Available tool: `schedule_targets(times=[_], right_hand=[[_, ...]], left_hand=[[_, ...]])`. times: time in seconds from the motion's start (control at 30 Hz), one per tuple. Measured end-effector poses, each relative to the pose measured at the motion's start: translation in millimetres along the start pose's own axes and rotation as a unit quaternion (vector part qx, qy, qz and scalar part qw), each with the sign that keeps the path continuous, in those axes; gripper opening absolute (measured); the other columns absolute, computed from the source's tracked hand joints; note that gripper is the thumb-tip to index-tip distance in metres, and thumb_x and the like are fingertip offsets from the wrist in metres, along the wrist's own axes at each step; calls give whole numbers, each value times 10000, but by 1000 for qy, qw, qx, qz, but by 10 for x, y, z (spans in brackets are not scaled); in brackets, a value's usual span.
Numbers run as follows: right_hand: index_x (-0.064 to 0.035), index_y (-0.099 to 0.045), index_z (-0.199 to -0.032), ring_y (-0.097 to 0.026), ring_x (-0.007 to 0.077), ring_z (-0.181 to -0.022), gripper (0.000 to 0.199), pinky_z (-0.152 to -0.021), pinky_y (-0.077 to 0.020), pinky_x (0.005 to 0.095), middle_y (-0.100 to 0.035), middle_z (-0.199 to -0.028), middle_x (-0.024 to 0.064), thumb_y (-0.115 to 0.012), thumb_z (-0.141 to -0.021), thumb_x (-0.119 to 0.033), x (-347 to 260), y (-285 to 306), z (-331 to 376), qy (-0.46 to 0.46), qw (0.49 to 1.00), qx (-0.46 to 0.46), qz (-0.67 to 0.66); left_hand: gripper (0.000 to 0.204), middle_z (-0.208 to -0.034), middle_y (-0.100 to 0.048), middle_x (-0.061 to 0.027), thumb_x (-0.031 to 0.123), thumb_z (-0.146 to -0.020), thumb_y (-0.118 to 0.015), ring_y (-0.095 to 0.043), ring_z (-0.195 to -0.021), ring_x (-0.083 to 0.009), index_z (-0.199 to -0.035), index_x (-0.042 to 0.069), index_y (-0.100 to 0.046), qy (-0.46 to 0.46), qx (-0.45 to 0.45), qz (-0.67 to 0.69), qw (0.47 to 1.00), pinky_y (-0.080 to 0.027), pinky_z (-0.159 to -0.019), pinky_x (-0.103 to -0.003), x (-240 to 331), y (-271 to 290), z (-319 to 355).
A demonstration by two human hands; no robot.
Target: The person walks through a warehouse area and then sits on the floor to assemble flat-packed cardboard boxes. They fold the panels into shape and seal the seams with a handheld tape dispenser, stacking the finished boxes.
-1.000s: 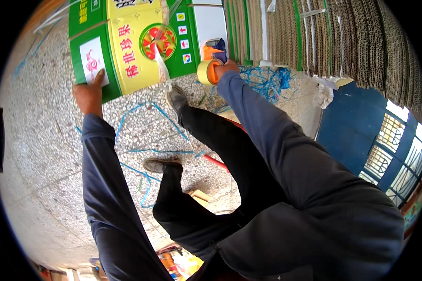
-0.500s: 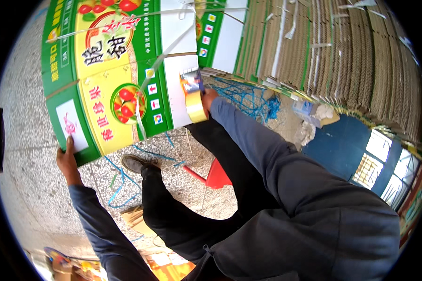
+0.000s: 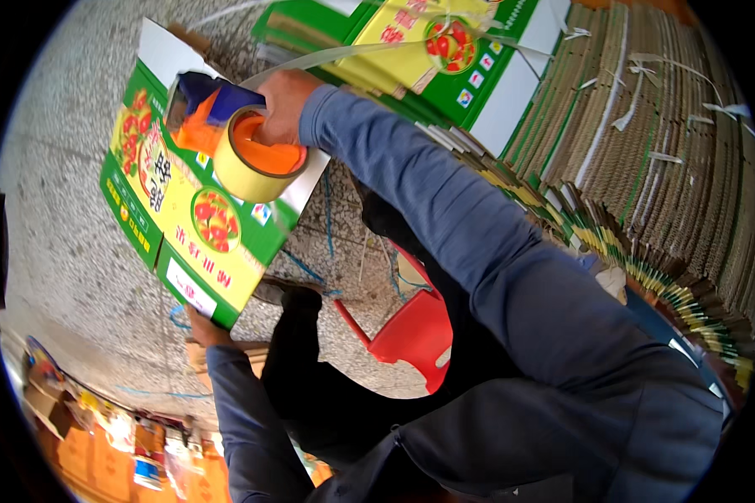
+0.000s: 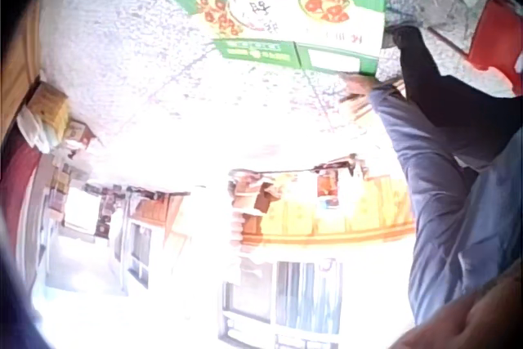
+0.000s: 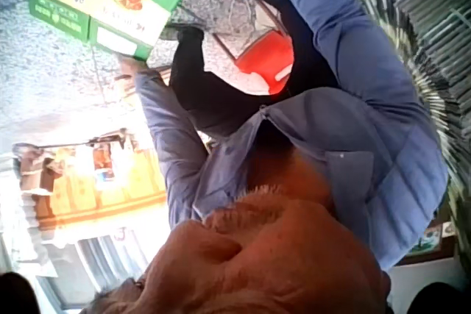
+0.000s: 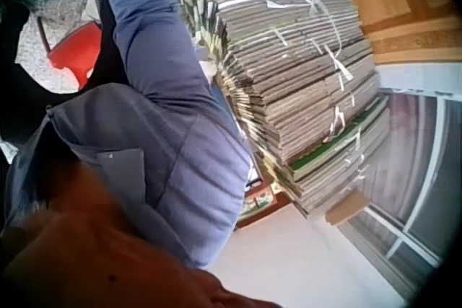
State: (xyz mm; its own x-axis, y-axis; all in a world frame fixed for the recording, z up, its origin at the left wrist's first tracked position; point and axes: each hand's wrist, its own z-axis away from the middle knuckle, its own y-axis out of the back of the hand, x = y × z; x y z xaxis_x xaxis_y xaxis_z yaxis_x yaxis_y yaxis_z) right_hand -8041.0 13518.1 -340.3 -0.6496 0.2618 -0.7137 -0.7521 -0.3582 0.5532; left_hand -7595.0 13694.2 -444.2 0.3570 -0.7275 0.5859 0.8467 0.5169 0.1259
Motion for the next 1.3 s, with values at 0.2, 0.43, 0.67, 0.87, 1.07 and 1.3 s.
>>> schedule_targets(times=[0.2, 0.43, 0.67, 0.87, 1.07, 1.3], right_hand=[[-20, -655, -876, -601, 208, -626, 240, -634, -480, 363, -658, -728, 146, -614, -856, -255, -192, -163, 224, -4, 1000, 7, -25], [23, -567, -733, -609, 387, -689, 312, -628, -476, 402, -585, -695, 213, -747, -630, -209, -453, -446, 407, 123, 990, 63, -6], [-40, -618, -725, -527, 325, -600, 165, -494, -391, 405, -507, -718, 141, -750, -626, -60, -1029, -760, 973, 394, 916, 61, 37], [-2, -575, -669, -547, 298, -607, 168, -493, -442, 398, -473, -755, 143, -652, -523, -30, -1145, -1194, 1393, 396, 916, 31, 64], [-8, -583, -669, -553, 304, -684, 174, -529, -439, 415, -443, -764, 142, -679, -543, -79, -1117, -1350, 1550, 367, 930, 4, 18], [-37, -614, -942, -626, 261, -869, 283, -758, -496, 383, -624, -900, 153, -653, -695, -169, -918, -763, 708, 236, 965, 44, -109]], left_hand=[[616, -1185, -582, -130, 479, -959, -434, -586, -992, -240, -1247, -62, -496, 24, 49, -5, 999, -472, -855, -360, -815, 82, -331], [702, -1145, -615, -190, 556, -956, -327, -601, -1002, -292, -1175, -66, -569, 77, 100, -83, 989, -465, -877, -386, -1711, -225, -1015], [498, -1006, -625, -173, 401, -971, -439, -595, -876, -252, -1146, -56, -533, -290, 48, -296, 909, -470, -784, -355, -236, -1054, -932], [856, -1344, -441, -215, 569, -835, -550, -520, -1098, -302, -1401, -32, -327, -530, -40, 3, 847, -437, -768, -384, 1938, -1214, 431], [757, -1068, -573, -100, 484, -779, -673, -531, -1004, -226, -1331, 20, -440, -372, -85, -206, 901, -443, -737, -392, 2086, -1139, 635], [407, -961, -598, -49, 379, -846, -636, -580, -804, -182, -1099, 75, -539, -375, -110, -180, 903, -444, -633, -307, 2040, -935, 698]])
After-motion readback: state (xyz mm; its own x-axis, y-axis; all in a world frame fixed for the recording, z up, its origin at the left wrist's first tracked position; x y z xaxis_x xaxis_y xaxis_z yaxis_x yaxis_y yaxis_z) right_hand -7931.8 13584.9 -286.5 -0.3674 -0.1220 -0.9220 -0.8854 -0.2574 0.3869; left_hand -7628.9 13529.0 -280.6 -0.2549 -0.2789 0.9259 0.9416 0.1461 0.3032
